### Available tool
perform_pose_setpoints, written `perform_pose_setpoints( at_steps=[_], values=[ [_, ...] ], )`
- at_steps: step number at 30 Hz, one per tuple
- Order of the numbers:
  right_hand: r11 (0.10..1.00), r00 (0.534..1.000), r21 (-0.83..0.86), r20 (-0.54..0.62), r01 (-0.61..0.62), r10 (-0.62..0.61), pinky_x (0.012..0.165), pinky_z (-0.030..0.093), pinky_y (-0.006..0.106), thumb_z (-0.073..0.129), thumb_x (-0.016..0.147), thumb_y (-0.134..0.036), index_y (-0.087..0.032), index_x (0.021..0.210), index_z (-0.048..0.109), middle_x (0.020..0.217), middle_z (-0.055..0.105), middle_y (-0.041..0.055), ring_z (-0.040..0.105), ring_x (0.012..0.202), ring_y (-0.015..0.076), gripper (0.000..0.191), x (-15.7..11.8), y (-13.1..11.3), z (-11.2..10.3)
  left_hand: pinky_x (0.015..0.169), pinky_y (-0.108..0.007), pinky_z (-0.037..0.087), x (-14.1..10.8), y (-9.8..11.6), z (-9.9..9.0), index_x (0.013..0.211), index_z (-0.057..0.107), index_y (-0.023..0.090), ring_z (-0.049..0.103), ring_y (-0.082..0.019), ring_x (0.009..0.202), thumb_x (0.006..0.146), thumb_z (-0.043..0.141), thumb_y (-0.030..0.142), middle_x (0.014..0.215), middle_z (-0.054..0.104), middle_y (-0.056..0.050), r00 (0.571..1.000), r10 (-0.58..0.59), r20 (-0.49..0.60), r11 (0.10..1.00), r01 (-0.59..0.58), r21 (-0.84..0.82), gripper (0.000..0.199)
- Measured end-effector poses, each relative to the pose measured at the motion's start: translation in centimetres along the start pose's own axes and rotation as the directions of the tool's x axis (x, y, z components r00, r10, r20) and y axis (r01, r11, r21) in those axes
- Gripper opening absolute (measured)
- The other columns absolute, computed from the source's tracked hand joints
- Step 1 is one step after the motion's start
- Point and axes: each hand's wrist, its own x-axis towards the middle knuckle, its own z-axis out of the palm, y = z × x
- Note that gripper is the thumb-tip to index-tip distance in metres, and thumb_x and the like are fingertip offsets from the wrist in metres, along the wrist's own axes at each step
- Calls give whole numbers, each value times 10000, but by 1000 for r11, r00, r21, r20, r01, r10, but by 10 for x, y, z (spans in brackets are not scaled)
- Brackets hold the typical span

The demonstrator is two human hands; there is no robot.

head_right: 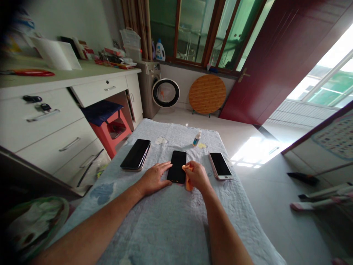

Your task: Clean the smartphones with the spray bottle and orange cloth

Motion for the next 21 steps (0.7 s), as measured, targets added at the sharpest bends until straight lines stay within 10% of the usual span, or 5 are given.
perform_pose_setpoints(
  at_steps=[21],
  values=[
    [731,988,673,0,-113,153,489,353,221,757,622,-418,-164,801,624,617,582,-26,485,510,94,338,0,-12,1,1044,-385,404,-1,5,-3,1364,450,191,519,-266,1230,733,704,287,1360,544,-96,998,62,-19,997,-63,-44,687]
  ],
)
